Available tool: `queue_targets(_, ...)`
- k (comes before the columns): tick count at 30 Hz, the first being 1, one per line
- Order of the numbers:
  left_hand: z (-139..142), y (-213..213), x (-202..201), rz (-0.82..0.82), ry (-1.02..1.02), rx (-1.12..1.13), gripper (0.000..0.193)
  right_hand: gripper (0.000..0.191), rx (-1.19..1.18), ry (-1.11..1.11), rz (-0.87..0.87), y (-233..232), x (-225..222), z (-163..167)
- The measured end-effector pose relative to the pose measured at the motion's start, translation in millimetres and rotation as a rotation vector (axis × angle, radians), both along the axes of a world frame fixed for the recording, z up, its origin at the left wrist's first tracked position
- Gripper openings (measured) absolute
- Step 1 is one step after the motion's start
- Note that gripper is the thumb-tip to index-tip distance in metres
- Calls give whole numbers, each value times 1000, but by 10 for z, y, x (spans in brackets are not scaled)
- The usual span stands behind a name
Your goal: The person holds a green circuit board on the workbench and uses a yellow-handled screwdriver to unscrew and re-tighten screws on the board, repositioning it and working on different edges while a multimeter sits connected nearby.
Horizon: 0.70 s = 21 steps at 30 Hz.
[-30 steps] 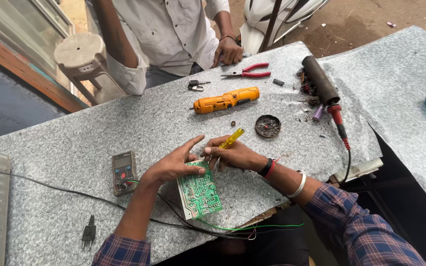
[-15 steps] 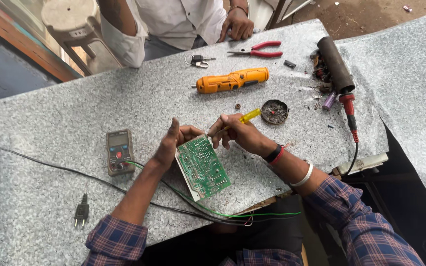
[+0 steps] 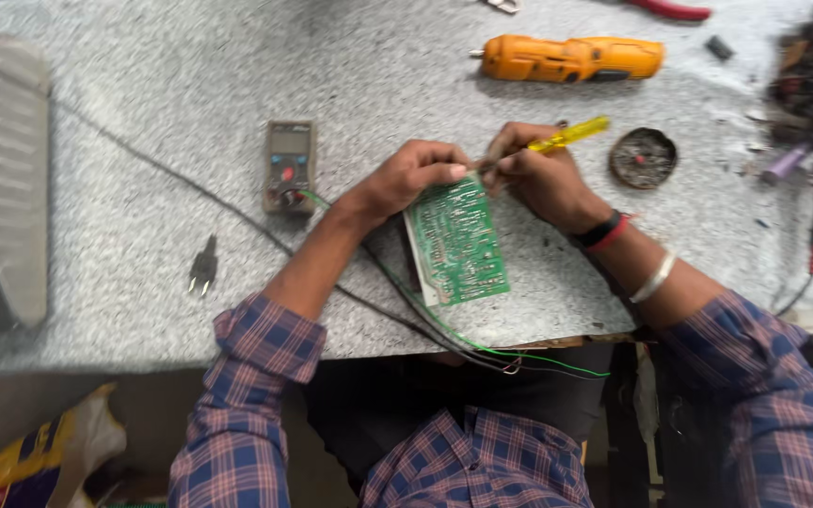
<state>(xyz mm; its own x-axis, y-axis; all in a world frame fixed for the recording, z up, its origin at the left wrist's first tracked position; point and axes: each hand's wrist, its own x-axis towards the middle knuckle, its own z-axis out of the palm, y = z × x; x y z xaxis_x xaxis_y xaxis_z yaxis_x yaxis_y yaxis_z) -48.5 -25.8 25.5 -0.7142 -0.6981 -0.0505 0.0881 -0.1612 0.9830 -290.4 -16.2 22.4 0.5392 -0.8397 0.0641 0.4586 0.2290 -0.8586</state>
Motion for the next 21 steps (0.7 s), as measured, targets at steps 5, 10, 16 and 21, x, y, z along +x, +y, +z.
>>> queue_targets(5, -23, -13, -22, 21, -11, 22, 29, 12, -77, 172, -31, 17, -81, -39)
queue_targets(10, -61, -12, -19, 15, -1, 1, 27, 8, -162, 271, -60, -1, -114, -88)
queue_targets(16, -78, -16, -3, 15, -3, 8, 26, 7, -205, 297, -42, -8, -123, -90)
queue_targets(21, -111, -41, -11, -5, 12, 18, 24, 9, -185, 317, -48, -4, -129, -66)
